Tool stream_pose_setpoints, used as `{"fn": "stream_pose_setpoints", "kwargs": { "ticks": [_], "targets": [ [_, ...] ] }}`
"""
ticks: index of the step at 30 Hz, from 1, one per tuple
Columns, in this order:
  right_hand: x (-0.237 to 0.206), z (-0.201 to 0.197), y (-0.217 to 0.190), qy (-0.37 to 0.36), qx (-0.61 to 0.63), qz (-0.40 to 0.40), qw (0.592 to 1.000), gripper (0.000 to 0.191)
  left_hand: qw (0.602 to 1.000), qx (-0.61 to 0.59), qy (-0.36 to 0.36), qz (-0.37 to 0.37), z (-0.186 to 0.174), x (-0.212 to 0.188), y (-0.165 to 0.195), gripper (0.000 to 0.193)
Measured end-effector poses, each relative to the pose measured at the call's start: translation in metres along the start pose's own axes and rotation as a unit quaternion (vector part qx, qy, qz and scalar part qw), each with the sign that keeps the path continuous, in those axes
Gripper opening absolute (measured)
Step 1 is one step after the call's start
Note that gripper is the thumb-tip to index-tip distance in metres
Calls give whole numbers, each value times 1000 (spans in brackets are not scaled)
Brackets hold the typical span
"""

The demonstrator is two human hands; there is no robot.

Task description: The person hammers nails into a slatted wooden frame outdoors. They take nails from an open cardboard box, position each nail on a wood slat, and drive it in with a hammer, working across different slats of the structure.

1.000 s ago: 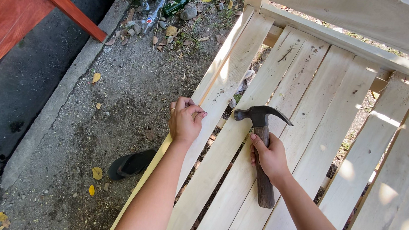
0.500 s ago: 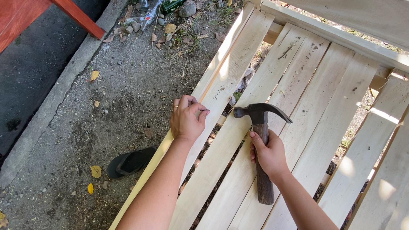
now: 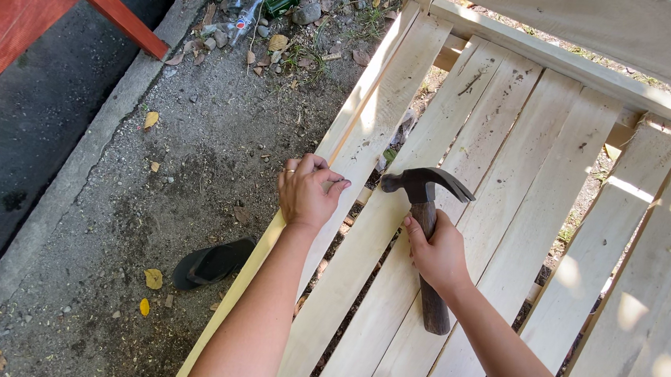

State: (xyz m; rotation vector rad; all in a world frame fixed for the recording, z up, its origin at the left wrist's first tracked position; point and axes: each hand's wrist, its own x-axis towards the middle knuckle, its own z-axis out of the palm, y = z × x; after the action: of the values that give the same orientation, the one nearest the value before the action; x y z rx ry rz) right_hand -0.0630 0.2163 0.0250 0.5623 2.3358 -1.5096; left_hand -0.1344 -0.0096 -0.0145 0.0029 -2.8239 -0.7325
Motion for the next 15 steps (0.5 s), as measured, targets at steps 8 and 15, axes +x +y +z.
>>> {"fn": "stream_pose_setpoints", "kwargs": {
  "ticks": [8,15],
  "targets": [
    [-4,-1,-32,-27,-172,-111,978,37,1000,-18,-10,-4,-1,1,0,15],
    [-7,20,-58,-5,-157,-199,967,35,1000,-19,-20,-8,6,4,-6,17]
  ]
}}
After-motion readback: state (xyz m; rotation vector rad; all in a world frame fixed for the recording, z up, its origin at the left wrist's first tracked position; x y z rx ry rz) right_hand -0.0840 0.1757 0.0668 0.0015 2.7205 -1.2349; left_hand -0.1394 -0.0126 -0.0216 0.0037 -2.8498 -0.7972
